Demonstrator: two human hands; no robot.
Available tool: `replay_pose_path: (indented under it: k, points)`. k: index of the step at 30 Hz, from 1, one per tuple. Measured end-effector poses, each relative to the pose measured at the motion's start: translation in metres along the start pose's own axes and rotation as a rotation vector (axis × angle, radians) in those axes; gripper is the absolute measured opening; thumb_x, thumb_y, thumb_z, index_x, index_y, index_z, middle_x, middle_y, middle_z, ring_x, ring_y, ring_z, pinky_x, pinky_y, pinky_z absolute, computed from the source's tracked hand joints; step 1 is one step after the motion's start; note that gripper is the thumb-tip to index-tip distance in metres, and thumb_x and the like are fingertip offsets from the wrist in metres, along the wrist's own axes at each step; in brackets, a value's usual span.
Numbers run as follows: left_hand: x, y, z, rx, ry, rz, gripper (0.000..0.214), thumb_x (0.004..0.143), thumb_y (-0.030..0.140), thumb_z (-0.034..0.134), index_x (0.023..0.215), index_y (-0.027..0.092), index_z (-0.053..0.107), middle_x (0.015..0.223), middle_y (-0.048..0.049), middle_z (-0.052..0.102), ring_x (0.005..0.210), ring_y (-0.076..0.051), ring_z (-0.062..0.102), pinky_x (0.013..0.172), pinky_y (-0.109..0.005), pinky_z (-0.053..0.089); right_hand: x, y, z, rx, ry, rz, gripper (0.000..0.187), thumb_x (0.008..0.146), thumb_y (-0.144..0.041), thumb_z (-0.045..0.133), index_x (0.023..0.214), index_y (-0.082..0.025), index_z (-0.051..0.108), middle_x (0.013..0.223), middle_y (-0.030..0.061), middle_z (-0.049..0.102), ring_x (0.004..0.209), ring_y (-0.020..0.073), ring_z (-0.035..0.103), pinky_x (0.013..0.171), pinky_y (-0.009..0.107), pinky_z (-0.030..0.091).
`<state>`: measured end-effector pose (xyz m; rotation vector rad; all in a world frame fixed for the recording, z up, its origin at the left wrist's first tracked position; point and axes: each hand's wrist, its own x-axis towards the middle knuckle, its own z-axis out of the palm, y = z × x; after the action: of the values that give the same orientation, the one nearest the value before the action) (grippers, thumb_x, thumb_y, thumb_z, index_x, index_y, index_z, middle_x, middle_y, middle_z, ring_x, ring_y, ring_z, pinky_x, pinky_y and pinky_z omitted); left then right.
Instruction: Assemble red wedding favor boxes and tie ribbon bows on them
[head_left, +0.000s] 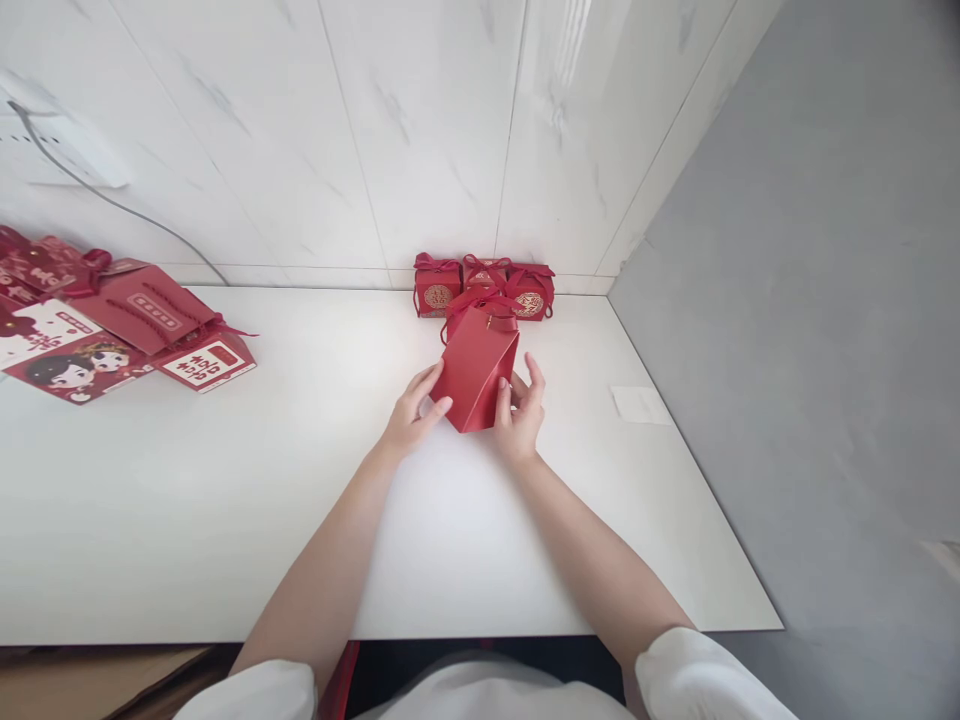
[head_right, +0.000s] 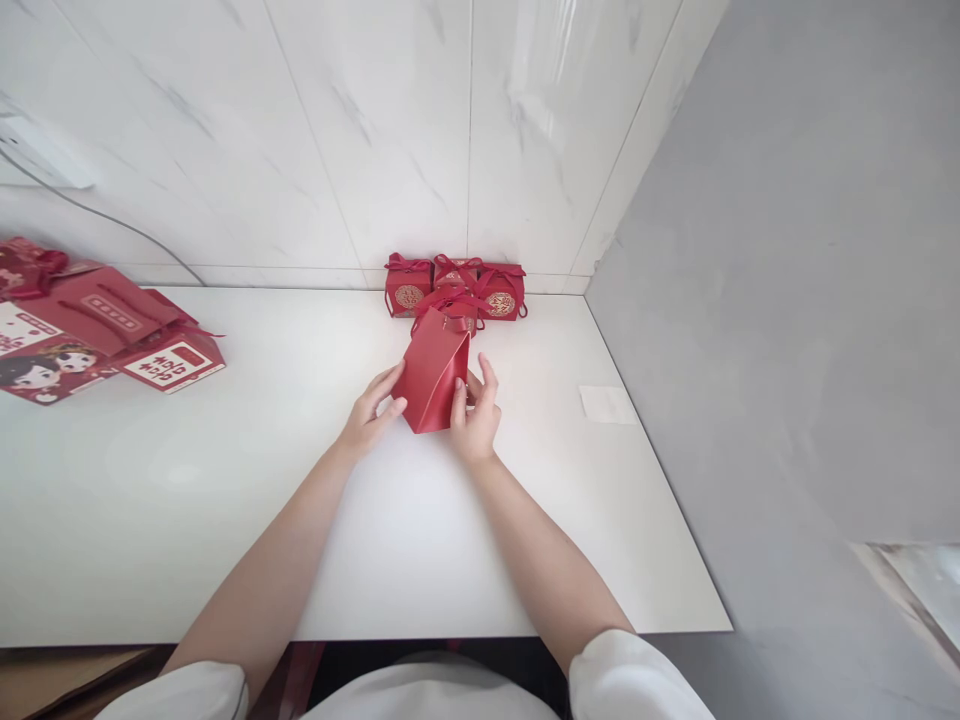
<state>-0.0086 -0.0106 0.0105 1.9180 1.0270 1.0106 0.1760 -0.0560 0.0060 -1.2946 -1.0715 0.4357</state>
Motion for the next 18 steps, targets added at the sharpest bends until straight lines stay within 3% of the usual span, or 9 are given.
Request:
replay_pose_path:
  k: [2, 4, 8, 11, 18]
  points:
    - [-0.003, 0.001, 0.005, 0.063, -0.093, -0.011, 0.094, 0.083, 0.057, 0.066, 0.158, 0.027, 0.02, 0.164, -0.0098, 0.023, 0.15, -0.032, 0.024, 0.123, -0.046, 0.023, -0.001, 0.001, -0.001, -0.052, -0.097, -0.08, 0.047, 0.099, -0.047, 0.04, 0.14, -0.026, 0.048, 0.127, 0.0109, 0.069, 0.099, 0.023, 0.072, 0.079, 0.035, 0.059]
    - [-0.005, 0.001, 0.008, 0.11, -0.136, -0.044, 0.099, 0.083, 0.059, 0.065, 0.16, 0.026, 0.012, 0.163, -0.0116, 0.024, 0.149, -0.034, 0.026, 0.121, -0.049, 0.026, -0.001, 0.002, -0.002, -0.065, -0.233, -0.167, 0.044, 0.1, -0.046, 0.039, 0.136, -0.026, 0.055, 0.132, 0.0089, 0.066, 0.112, 0.0242, 0.068, 0.095, 0.04, 0.056]
    - [-0.002, -0.005, 0.008, 0.104, -0.046, -0.056, 0.074, 0.092, 0.064, 0.043, 0.153, 0.023, 0.036, 0.14, -0.0139, 0.055, 0.13, -0.034, 0.05, 0.11, -0.049, 0.039, 0.003, 0.005, 0.001, 0.072, -0.493, -0.118, 0.055, 0.1, -0.053, 0.038, 0.149, -0.028, 0.042, 0.154, 0.0032, 0.046, 0.144, 0.0245, 0.041, 0.119, 0.047, 0.035]
    - [0.001, -0.011, 0.006, 0.04, 0.023, -0.119, 0.067, 0.095, 0.065, 0.033, 0.143, 0.023, 0.05, 0.124, -0.0117, 0.065, 0.117, -0.03, 0.06, 0.099, -0.044, 0.047, 0.005, 0.008, 0.002, 0.167, -0.644, -0.04, 0.066, 0.097, -0.06, 0.041, 0.155, -0.031, 0.029, 0.163, -0.0025, 0.027, 0.153, 0.023, 0.02, 0.125, 0.048, 0.022]
    - [0.0, -0.01, 0.007, -0.026, 0.07, -0.174, 0.062, 0.097, 0.062, 0.031, 0.136, 0.021, 0.057, 0.118, -0.0104, 0.068, 0.114, -0.028, 0.062, 0.095, -0.042, 0.05, 0.006, 0.01, 0.003, 0.238, -0.629, 0.028, 0.067, 0.092, -0.066, 0.046, 0.151, -0.035, 0.038, 0.16, -0.0035, 0.034, 0.152, 0.024, 0.023, 0.126, 0.049, 0.021]
